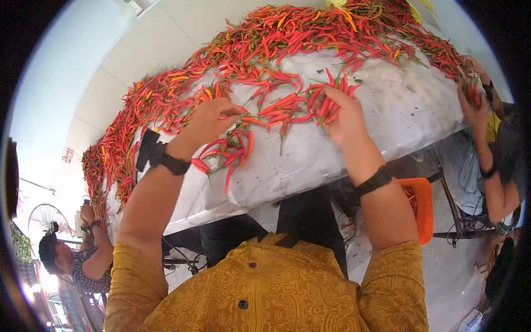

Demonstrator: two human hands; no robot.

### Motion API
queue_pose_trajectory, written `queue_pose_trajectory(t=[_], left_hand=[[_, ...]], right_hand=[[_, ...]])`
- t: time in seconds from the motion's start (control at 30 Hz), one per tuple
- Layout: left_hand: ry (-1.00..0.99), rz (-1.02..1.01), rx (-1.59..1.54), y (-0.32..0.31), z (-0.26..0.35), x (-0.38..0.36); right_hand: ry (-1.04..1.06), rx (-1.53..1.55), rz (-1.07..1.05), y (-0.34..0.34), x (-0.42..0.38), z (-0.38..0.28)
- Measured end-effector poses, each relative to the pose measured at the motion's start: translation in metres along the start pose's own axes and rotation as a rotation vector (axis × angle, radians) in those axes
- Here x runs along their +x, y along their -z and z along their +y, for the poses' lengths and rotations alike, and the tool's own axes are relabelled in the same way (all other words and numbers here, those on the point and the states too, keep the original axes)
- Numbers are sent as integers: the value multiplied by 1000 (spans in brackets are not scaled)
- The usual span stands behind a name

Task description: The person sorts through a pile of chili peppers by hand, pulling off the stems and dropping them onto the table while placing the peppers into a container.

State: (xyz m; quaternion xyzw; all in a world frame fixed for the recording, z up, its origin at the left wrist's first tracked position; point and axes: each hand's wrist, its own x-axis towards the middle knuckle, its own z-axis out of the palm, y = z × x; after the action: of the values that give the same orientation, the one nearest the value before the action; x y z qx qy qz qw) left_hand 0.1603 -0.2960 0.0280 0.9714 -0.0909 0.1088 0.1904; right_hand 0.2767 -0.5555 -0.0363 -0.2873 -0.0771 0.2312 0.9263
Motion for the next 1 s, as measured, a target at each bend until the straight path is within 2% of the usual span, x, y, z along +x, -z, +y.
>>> queue_pose_trajectory(t=[0.03, 0.07, 0.13, 0.23, 0.37, 0.43, 0.63, 0.83, 1.0], left_hand=[[-123, 5, 37, -9, 5, 7], [-127, 6, 34, -17, 9, 14], [-8, 24, 3, -32, 16, 30], [15, 96, 36, -53, 19, 50], [80, 3, 190, -70, 21, 68], [204, -80, 113, -70, 22, 72], [118, -203, 124, -43, 5, 56], [230, -215, 119, -17, -8, 31], [247, -206, 92, 3, -18, 21]], right_hand=[[3, -2, 2, 2, 1, 0], [3, 19, -1, 5, 2, 1], [3, 35, -4, 7, 3, 2], [-6, 23, 49, 6, 3, 3], [7, 19, 33, 7, 3, 3], [11, 18, 27, 7, 3, 2], [29, 7, 46, 1, 0, 3], [5, 12, 30, 2, 0, 2], [25, 44, 80, 0, -1, 0]])
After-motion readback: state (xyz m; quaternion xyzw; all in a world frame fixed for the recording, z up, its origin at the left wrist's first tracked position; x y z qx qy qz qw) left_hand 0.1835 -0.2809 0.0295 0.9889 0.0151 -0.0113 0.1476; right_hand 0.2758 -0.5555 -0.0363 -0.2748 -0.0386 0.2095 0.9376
